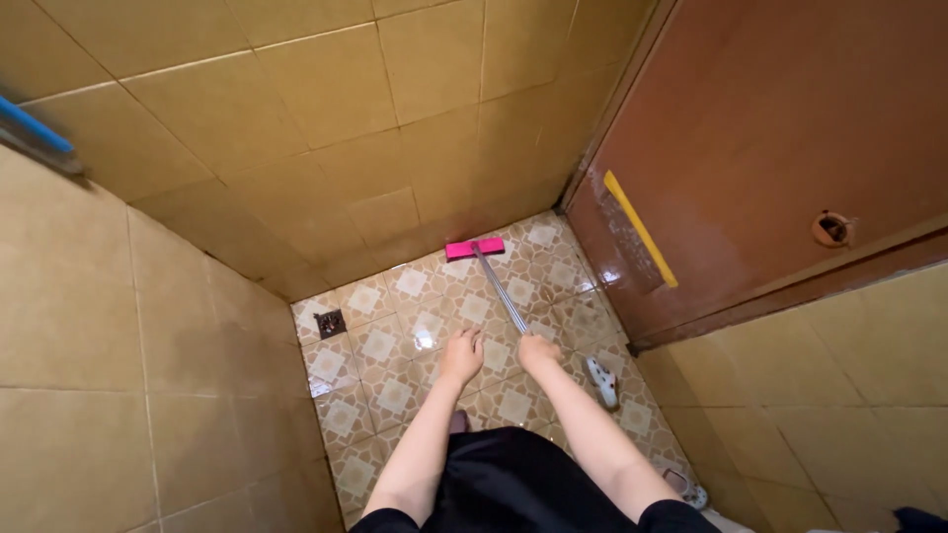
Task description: Squeegeeing water on a tiled floor toward a drain using a floor squeegee.
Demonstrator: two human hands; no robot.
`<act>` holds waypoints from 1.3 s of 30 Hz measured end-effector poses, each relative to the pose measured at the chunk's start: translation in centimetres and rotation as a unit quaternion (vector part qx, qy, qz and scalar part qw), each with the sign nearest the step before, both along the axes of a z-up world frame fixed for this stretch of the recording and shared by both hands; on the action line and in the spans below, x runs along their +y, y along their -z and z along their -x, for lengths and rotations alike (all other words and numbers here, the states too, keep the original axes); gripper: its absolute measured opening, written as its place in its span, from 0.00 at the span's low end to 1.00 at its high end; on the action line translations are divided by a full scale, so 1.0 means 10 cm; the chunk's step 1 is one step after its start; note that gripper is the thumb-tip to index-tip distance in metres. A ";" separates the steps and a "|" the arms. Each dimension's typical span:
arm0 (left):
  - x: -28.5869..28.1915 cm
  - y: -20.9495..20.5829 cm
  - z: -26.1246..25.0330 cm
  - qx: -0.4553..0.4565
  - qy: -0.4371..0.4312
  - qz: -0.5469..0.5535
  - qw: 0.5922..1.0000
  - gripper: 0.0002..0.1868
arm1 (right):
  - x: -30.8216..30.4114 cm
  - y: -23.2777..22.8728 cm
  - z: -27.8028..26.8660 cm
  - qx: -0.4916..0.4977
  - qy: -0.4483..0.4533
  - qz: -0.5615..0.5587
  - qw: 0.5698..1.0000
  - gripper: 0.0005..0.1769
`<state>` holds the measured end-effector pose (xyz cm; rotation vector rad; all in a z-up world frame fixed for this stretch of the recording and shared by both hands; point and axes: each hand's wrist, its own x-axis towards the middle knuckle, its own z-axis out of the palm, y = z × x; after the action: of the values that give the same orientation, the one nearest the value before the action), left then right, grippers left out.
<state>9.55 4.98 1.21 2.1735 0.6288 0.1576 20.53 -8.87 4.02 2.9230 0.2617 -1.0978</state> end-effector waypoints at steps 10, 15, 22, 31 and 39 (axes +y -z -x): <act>-0.10 -0.15 0.18 0.045 0.013 0.006 0.999 0.19 | -0.27 0.69 0.02 -0.025 -0.056 -0.008 0.998 0.26; -0.30 -0.02 0.28 0.027 0.027 -0.009 0.999 0.20 | -0.45 0.41 0.17 -0.032 -0.041 -0.024 0.998 0.26; -0.66 -0.11 0.38 0.027 0.015 -0.001 1.000 0.18 | -0.74 0.53 0.23 -0.017 -0.030 -0.003 0.999 0.27; -1.06 0.01 0.53 -0.002 0.019 0.014 1.000 0.18 | -0.99 -0.05 0.43 0.011 -0.039 0.013 0.999 0.25; -1.27 -0.06 0.54 0.015 0.015 0.010 1.000 0.18 | -1.14 -0.17 0.59 0.019 -0.050 0.010 0.999 0.24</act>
<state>4.11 -7.74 1.84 2.1686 0.6122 0.1029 14.68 -20.27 5.74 2.8401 0.3901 -1.1362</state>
